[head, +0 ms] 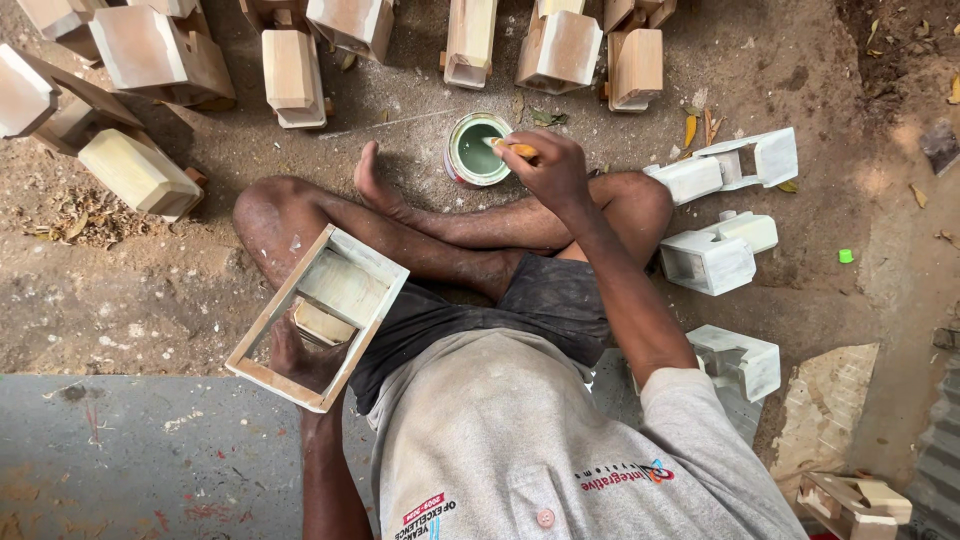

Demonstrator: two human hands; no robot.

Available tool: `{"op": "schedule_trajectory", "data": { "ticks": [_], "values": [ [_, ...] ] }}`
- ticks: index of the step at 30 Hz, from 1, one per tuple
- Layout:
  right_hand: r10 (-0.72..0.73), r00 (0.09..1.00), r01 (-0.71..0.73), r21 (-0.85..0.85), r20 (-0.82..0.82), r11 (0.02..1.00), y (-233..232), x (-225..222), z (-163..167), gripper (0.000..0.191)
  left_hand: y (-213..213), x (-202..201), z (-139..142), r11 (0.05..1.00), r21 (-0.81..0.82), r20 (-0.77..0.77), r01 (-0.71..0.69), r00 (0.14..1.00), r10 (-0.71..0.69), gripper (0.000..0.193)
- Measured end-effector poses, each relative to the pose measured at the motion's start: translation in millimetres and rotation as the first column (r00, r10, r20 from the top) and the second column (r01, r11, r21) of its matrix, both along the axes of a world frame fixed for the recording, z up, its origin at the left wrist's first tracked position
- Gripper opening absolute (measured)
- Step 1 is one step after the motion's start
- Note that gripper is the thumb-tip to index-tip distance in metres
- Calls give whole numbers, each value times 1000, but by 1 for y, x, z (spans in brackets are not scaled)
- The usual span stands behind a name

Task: The person sits on the ground and paints small wooden blocks with a brush. They repeatedly dip the brush into a paint can and apply a light-colored coat to the blocks, turning them to cover different sides.

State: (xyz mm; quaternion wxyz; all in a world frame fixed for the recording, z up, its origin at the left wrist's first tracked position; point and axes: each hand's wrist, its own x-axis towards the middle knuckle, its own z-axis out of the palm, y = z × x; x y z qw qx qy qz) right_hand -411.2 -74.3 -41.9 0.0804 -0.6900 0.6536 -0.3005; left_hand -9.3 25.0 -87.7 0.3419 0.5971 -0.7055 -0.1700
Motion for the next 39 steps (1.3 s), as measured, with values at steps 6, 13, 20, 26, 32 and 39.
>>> {"op": "schedule_trajectory", "data": {
  "ticks": [6,13,20,26,32,39],
  "values": [
    [60,997,-69,189,53,980,-8,11,-5,26,-2,-1,-1,1000,2,-10,7,1000,-7,78],
    [-65,990,91,204,-127,975,-20,9,-1,27,-1,1,-4,999,51,-12,11,1000,-11,80],
    [-40,997,25,225,62,974,-17,7,-8,20,-1,1,-6,999,30,33,18,999,-19,80],
    [-212,961,191,128,177,973,9,-14,-3,15,-1,-1,1,1000,4,6,23,1000,-23,77],
    [-342,913,346,22,224,938,57,-33,9,20,-5,-5,6,999,-8,-21,45,999,-45,79],
    [-549,833,544,76,75,836,90,-49,11,22,3,-1,5,998,40,-8,46,999,-46,76]
  ]
}}
